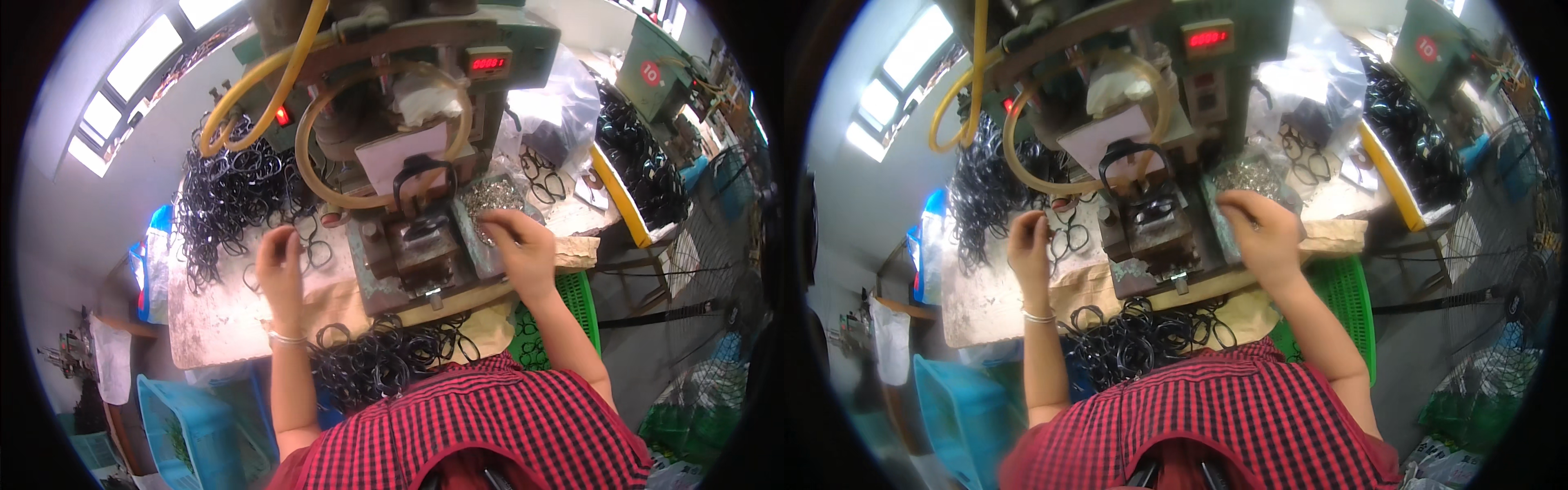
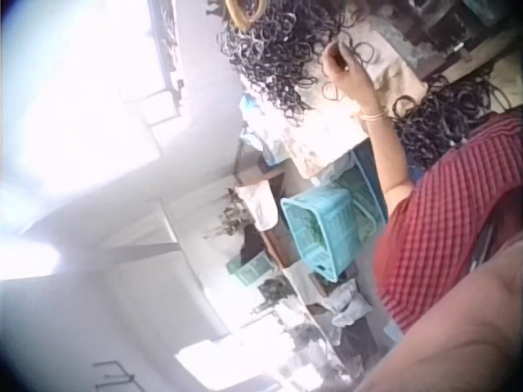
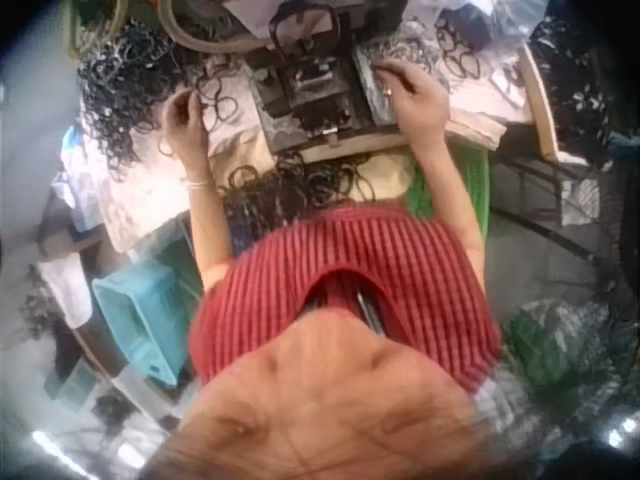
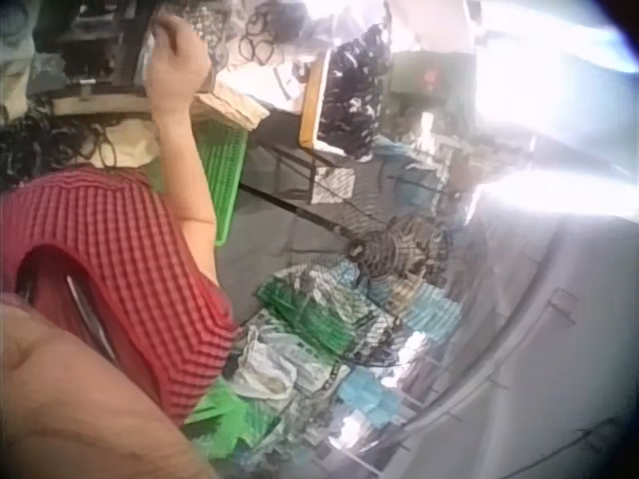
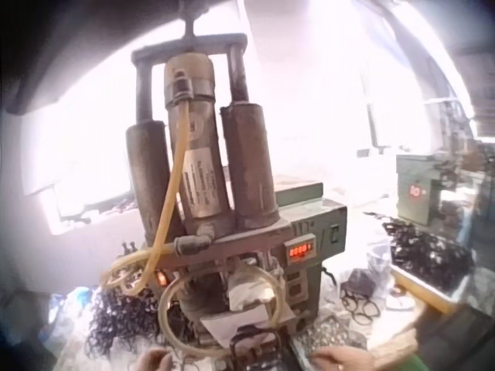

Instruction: The person repeatedly picks black plastic rings and small metal pieces from piles on a workbench, places them into a press machine, and removes the assembled keychains. The process is continuous and repetitive throughout the clip.

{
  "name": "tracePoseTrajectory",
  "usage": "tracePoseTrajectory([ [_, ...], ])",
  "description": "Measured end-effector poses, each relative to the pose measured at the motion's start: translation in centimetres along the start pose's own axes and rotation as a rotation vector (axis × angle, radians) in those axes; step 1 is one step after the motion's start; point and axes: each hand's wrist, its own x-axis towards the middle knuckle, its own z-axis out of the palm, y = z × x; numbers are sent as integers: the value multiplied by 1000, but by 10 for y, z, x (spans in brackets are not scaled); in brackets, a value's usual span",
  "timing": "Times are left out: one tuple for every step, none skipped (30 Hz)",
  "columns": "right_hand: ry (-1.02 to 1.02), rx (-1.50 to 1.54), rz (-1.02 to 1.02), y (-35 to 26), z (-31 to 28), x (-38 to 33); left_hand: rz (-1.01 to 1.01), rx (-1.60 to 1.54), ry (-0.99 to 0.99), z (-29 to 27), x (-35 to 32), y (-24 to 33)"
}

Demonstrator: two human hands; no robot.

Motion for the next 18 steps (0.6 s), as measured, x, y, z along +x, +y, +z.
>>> tracePoseTrajectory([
  [-28,-1,-95,-11,11,12,-62,-8,-20,5,-2,-5],
  [-13,-87,-219,-6,21,19,-65,-11,-37,12,-5,-11],
  [-6,-48,-171,-4,31,20,-68,-84,-23,18,-11,-13],
  [-6,-7,-118,-3,40,19,-80,-154,-9,22,-20,-13],
  [18,87,-55,-4,47,17,-113,-147,11,23,-31,-8],
  [45,181,9,-5,52,15,-128,-151,19,24,-31,-8],
  [61,278,81,-6,56,9,-154,-147,34,21,-35,-8],
  [29,338,129,-4,56,5,-179,-143,48,19,-39,-8],
  [-2,398,178,-3,56,3,-194,-121,64,18,-43,-7],
  [-29,464,208,-3,56,6,-161,-173,96,18,-39,0],
  [-57,550,250,0,57,8,-127,-231,127,21,-35,12],
  [-78,596,281,-3,57,8,-93,-289,158,24,-30,28],
  [-99,642,313,-9,58,10,2,-329,150,27,-24,59],
  [-117,682,346,-14,58,11,156,-356,118,32,-20,88],
  [-118,718,338,-16,61,12,289,-334,35,34,-16,116],
  [-99,748,346,-15,65,12,426,-310,-44,37,-12,132],
  [-86,779,353,-16,70,11,360,-318,-29,41,-4,136],
  [-72,810,361,-18,74,9,294,-326,-15,45,4,138],
])
